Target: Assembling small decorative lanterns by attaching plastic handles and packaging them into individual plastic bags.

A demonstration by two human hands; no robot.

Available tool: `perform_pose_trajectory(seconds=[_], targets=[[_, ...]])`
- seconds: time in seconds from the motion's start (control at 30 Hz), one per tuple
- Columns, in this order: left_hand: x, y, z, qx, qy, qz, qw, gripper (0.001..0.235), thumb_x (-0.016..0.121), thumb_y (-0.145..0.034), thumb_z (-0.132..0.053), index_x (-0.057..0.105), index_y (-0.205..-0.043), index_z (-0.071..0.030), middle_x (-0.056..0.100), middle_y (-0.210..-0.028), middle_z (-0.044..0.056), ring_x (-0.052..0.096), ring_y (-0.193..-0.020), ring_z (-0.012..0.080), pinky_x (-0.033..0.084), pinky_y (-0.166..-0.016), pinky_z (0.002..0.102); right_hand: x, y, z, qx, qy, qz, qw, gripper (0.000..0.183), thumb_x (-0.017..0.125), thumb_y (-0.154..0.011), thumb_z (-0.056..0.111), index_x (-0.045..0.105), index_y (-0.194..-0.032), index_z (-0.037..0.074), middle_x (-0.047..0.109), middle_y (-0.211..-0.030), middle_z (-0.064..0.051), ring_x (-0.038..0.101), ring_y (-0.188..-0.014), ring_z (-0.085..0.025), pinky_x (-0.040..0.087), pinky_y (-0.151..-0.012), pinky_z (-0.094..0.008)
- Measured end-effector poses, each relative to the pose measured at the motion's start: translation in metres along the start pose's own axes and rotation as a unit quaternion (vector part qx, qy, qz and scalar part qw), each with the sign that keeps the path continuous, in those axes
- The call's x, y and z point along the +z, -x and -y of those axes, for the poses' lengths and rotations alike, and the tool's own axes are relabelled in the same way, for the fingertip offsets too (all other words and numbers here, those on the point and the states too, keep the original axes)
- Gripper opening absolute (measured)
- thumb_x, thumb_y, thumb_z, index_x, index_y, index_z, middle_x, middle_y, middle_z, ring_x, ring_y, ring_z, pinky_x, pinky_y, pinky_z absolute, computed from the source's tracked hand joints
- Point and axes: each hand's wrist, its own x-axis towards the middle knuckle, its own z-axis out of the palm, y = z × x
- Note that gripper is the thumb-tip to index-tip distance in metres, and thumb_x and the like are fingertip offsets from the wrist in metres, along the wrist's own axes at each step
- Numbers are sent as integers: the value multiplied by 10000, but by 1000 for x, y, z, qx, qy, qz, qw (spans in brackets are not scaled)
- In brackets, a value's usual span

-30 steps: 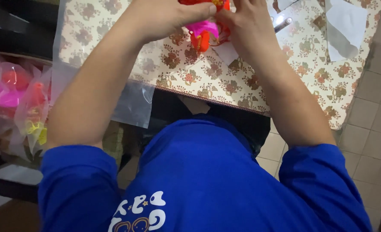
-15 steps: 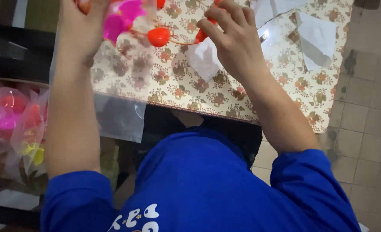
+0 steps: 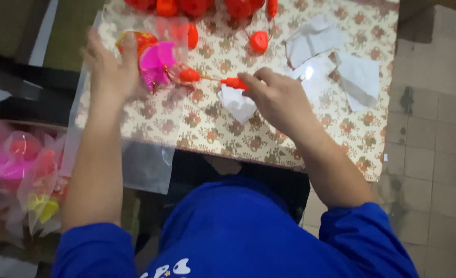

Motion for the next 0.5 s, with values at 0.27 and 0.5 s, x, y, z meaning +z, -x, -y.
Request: perform_pose_trajectory(seconds=[0.27, 0.5], targets=[[99, 23, 0, 669, -28, -279, 689, 277, 618, -928, -294, 670, -1019, -38, 595, -940, 145, 645, -913, 396, 545, -849, 477, 10, 3, -6, 78, -143, 27, 986, 289, 659, -1045, 265, 698, -1258, 74, 694, -861, -175, 711, -663, -371, 543, -581, -435], [124, 55, -24, 126, 282, 170, 936, 337, 584, -1013, -378, 680, -960, -59, 683, -796, 126, 717, -669, 211, 565, -534, 305, 14, 2, -6, 301, -385, 55, 871, 332, 609, -1043, 349, 758, -1155, 74, 698, -758, -111, 638, -659, -224, 516, -628, -333]])
